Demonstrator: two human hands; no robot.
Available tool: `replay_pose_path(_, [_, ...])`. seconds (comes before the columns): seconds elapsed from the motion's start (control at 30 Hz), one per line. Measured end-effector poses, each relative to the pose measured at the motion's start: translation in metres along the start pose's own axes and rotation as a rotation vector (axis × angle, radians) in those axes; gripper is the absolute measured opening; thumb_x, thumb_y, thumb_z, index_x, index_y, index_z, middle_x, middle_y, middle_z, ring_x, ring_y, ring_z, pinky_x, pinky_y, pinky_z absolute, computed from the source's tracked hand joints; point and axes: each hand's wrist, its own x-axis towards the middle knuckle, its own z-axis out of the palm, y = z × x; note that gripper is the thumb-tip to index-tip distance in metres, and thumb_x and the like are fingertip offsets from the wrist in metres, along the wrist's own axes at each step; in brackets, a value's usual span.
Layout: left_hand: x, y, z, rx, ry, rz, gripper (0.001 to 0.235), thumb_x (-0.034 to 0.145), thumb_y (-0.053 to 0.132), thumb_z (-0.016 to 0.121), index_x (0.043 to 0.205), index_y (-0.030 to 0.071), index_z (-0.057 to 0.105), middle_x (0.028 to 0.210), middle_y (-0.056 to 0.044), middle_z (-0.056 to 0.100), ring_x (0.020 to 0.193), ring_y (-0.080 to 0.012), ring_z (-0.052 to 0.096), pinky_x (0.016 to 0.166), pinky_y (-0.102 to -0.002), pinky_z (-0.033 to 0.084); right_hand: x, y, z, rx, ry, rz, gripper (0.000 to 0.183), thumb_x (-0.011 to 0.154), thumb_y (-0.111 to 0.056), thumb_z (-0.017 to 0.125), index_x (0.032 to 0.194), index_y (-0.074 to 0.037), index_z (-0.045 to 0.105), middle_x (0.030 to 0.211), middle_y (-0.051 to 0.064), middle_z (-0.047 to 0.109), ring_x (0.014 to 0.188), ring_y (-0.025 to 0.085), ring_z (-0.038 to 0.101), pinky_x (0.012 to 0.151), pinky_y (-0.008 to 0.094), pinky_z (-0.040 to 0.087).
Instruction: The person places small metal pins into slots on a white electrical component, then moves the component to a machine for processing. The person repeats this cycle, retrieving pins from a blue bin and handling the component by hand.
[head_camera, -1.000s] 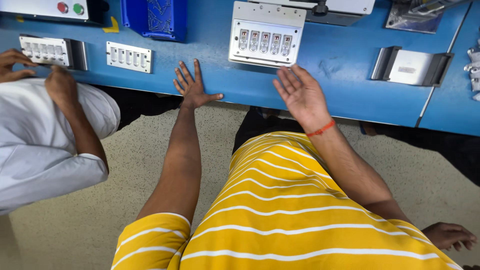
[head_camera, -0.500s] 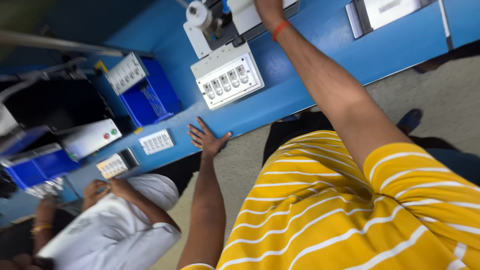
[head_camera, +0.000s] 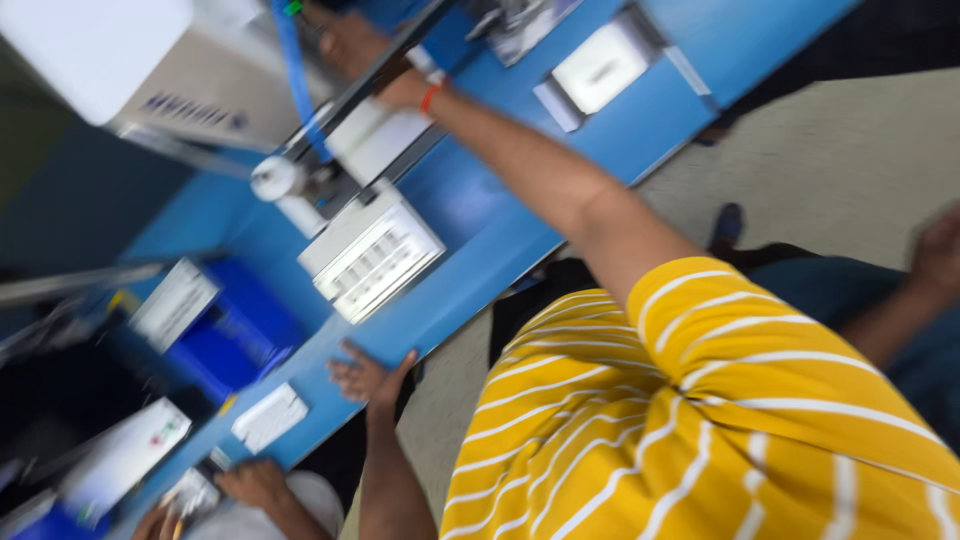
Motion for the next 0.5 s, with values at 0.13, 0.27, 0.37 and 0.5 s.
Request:
replay_pose_path(0.13, [0.0, 0.0, -0.003, -0.023, -0.018, -0.021, 0.163, 0.054, 0.07, 0.088, 0.161, 0.024, -0.027, 0.161, -0.029, -0.037, 0.148, -0.0519, -0.033, 0.117, -0.073, -0.01, -0.082, -0.024, -0.127, 0.528, -0.246, 0.496, 0.034, 0.111, -0.028, 0.046, 0.126, -0.001, 0.061, 0.113, 0.018, 0.067, 0.105, 0.035, 0.066, 0.092, 0.044, 0.053])
replay_pose_path(0.27, [0.002, 0.003, -0.003, -0.021, -0.044, -0.045, 0.165, 0.053, 0.069, 0.087, 0.161, 0.026, -0.029, 0.16, -0.029, -0.041, 0.147, -0.0508, -0.037, 0.117, -0.074, -0.013, -0.158, -0.028, -0.231, 0.3, -0.417, 0.229, 0.035, 0.102, -0.027, 0.062, 0.129, -0.004, 0.062, 0.127, 0.019, 0.061, 0.116, 0.038, 0.059, 0.101, 0.05, 0.048])
replay_pose_path(0.37, [-0.001, 0.002, -0.003, -0.033, -0.05, -0.024, 0.165, 0.054, 0.07, 0.085, 0.161, 0.024, -0.031, 0.158, -0.031, -0.042, 0.145, -0.0531, -0.038, 0.117, -0.075, -0.014, -0.187, -0.015, -0.256, 0.123, -0.663, 0.109, 0.048, 0.099, -0.038, 0.061, 0.134, -0.005, 0.061, 0.137, 0.022, 0.052, 0.126, 0.038, 0.051, 0.111, 0.054, 0.038])
replay_pose_path(0.5, [0.001, 0.007, -0.003, -0.042, -0.055, -0.015, 0.165, 0.053, 0.071, 0.084, 0.161, 0.024, -0.031, 0.158, -0.031, -0.042, 0.146, -0.0527, -0.039, 0.116, -0.076, -0.014, -0.202, -0.008, -0.246, -0.007, -0.803, 0.108, 0.05, 0.101, -0.043, 0.056, 0.138, -0.01, 0.06, 0.143, 0.022, 0.049, 0.135, 0.036, 0.045, 0.118, 0.054, 0.029])
